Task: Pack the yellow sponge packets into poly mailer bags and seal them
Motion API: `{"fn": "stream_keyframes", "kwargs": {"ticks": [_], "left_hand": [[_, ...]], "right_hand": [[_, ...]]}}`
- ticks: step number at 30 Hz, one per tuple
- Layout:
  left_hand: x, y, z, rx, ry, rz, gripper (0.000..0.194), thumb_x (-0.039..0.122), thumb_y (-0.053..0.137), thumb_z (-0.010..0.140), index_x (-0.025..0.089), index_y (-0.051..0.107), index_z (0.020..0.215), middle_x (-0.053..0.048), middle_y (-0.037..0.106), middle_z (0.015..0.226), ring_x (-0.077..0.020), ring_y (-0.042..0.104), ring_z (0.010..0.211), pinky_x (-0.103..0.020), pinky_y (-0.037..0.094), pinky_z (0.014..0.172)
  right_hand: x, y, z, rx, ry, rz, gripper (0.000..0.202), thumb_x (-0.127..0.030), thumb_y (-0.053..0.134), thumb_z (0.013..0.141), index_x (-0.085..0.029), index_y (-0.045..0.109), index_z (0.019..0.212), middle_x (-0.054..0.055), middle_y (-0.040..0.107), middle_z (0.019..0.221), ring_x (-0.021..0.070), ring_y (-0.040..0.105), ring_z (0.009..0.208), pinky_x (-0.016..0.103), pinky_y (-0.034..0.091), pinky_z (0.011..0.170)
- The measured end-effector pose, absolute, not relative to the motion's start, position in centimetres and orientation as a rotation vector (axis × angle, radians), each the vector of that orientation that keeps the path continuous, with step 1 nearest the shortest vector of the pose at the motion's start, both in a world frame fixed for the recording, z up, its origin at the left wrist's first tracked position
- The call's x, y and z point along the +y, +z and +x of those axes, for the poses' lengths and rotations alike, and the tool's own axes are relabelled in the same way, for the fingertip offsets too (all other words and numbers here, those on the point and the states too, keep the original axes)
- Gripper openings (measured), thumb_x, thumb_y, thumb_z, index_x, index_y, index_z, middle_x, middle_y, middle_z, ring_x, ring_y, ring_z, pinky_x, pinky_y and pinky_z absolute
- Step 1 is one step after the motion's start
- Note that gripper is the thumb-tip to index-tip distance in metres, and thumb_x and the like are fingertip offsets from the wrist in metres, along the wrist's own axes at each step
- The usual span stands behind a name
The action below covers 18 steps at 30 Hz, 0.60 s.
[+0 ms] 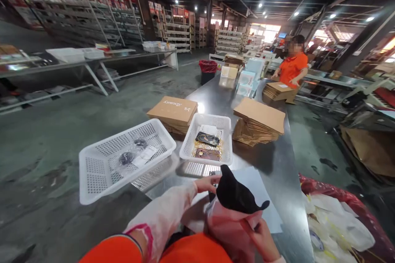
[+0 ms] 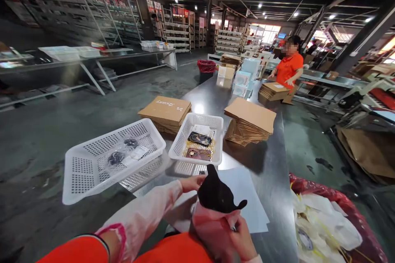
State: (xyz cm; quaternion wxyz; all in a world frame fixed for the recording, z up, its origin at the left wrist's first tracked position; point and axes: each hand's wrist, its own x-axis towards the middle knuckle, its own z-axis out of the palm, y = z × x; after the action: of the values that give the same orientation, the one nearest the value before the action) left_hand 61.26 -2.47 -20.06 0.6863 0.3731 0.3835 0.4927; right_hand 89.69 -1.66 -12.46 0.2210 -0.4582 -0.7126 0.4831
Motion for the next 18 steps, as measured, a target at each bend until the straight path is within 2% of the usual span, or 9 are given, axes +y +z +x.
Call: {"fn": "stream_keyframes", "kwargs": {"ticks": [4, 7, 10, 12, 14, 17, 18], "left_hand": [[-1.2, -22.0, 65.6, 0.897, 1.140, 0.685, 0.044, 0.026, 0.090, 0.039, 0.012, 0.069, 0.076, -0.001, 0.067, 0.071, -0.0180, 0.062, 0.072, -0.035, 0.047, 0.081], [-1.2, -21.8, 65.5, 0.915, 1.211, 0.611, 0.046, 0.033, 0.091, 0.039, 0.012, 0.063, 0.069, 0.000, 0.063, 0.065, -0.0159, 0.060, 0.067, -0.033, 0.047, 0.075], [-2.1, -21.0, 63.1, 0.920, 1.365, 0.524, 0.049, 0.052, 0.083, 0.054, 0.016, 0.056, 0.072, -0.001, 0.063, 0.080, -0.0160, 0.061, 0.082, -0.031, 0.049, 0.079], [-2.8, -20.0, 61.2, 0.940, 1.453, 0.501, 0.047, 0.056, 0.076, 0.064, 0.016, 0.054, 0.077, -0.005, 0.063, 0.099, -0.0168, 0.060, 0.096, -0.032, 0.049, 0.083], [-2.9, -18.6, 60.0, 0.999, 1.427, 0.588, 0.039, 0.044, 0.077, 0.068, 0.016, 0.055, 0.082, -0.008, 0.061, 0.110, -0.0178, 0.060, 0.100, -0.032, 0.049, 0.084], [-1.9, -15.8, 60.2, 1.197, 1.264, 0.965, 0.022, 0.017, 0.071, 0.073, 0.014, 0.062, 0.093, -0.006, 0.061, 0.101, -0.0146, 0.058, 0.091, -0.029, 0.049, 0.083], [-1.2, -14.7, 60.6, 1.268, 1.210, 1.148, 0.023, 0.011, 0.066, 0.075, 0.015, 0.065, 0.097, -0.005, 0.060, 0.099, -0.0134, 0.057, 0.089, -0.028, 0.048, 0.084]], "right_hand": [[-1.9, -11.3, 90.4, -1.916, 1.336, -1.322, 0.045, -0.063, 0.068, 0.060, -0.019, 0.068, 0.069, 0.007, 0.069, 0.067, 0.0265, 0.065, 0.072, 0.036, 0.056, 0.071], [-2.1, -11.0, 91.6, -1.872, 1.417, -1.341, 0.048, -0.065, 0.060, 0.068, -0.020, 0.072, 0.081, 0.009, 0.073, 0.078, 0.0289, 0.068, 0.087, 0.037, 0.056, 0.078], [-1.7, -11.2, 93.5, -1.824, 1.401, -1.405, 0.047, -0.065, 0.060, 0.068, -0.021, 0.073, 0.078, 0.009, 0.074, 0.080, 0.0295, 0.068, 0.084, 0.040, 0.057, 0.076], [-1.2, -11.5, 94.8, -1.784, 1.296, -1.460, 0.046, -0.065, 0.062, 0.065, -0.022, 0.073, 0.077, 0.010, 0.074, 0.083, 0.0301, 0.068, 0.084, 0.041, 0.057, 0.078], [-0.7, -11.5, 95.6, -1.764, 1.223, -1.497, 0.047, -0.066, 0.063, 0.063, -0.023, 0.074, 0.079, 0.010, 0.074, 0.087, 0.0315, 0.068, 0.088, 0.042, 0.057, 0.080], [-0.3, -11.0, 95.3, -1.820, 1.223, -1.497, 0.049, -0.067, 0.062, 0.063, -0.022, 0.075, 0.079, 0.010, 0.074, 0.084, 0.0323, 0.068, 0.086, 0.042, 0.058, 0.078], [-0.4, -10.6, 94.8, -1.853, 1.239, -1.479, 0.049, -0.066, 0.062, 0.064, -0.022, 0.076, 0.079, 0.010, 0.075, 0.082, 0.0320, 0.069, 0.083, 0.042, 0.058, 0.078]]}}
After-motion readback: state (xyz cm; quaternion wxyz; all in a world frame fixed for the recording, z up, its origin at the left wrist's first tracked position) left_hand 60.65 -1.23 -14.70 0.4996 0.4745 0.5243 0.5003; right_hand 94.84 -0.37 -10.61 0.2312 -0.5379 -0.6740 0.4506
